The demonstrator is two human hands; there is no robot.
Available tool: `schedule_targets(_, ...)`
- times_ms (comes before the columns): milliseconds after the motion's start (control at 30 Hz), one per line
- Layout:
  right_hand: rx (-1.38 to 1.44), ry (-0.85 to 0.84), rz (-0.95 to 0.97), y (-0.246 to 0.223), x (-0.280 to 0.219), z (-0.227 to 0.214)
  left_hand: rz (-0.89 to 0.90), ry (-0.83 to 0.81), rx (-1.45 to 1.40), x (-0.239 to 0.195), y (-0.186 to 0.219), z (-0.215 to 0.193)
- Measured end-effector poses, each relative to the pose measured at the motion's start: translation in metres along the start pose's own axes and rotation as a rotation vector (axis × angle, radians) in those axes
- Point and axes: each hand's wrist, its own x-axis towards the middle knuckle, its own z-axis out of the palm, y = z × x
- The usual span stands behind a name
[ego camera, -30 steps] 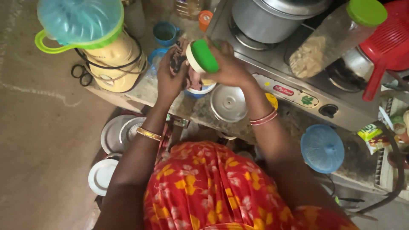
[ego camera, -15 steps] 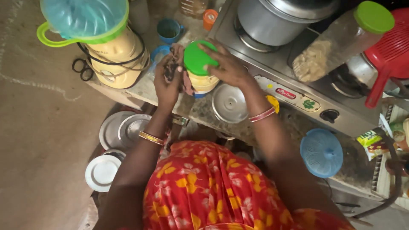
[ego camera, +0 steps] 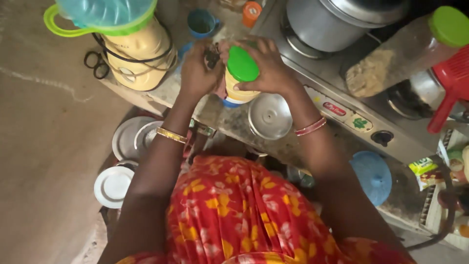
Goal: Organizing various jars, bottles, and lids on a kitchen counter.
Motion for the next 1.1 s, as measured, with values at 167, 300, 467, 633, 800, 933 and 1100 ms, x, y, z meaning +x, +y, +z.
schedule_targets(167, -0.004, 0.052, 0.046, -0.004, -0.002, 0.011, 0.11, 0.034, -0.075, -0.028, 0.009, -0.002)
schedule_targets(300, -0.001, 0.082, 0.095, -0.005, -0.007, 0.013, 0.068, 0.052, -0.019, -0.06, 0.036, -0.01)
schedule_targets(467, 0.026, 0.082, -0.008, 0.005, -0.007, 0.01, 0.135, 0.071, 0.149, -0.022, 0.009, -0.003)
schedule_targets(633, 0.023, 0.05, 0.007, -0.003, -0.003, 0.003, 0.204, -0.099, 0.082, 0.033, -0.009, -0.001)
schedule_targets(800, 0.055, 0.108, 0.052, -0.008, -0.007, 0.007, 0.221, -0.134, 0.047, 0.026, 0.001, -0.006)
schedule_targets(933, 0.029, 0.125, 0.07, 0.0, -0.007, 0.017, 0.089, -0.083, 0.062, -0.016, 0.022, -0.015)
schedule_targets(1100, 0.027, 0.139, 0.107, -0.009, -0.01, 0.015, 0.182, -0.018, 0.072, -0.059, 0.032, -0.018)
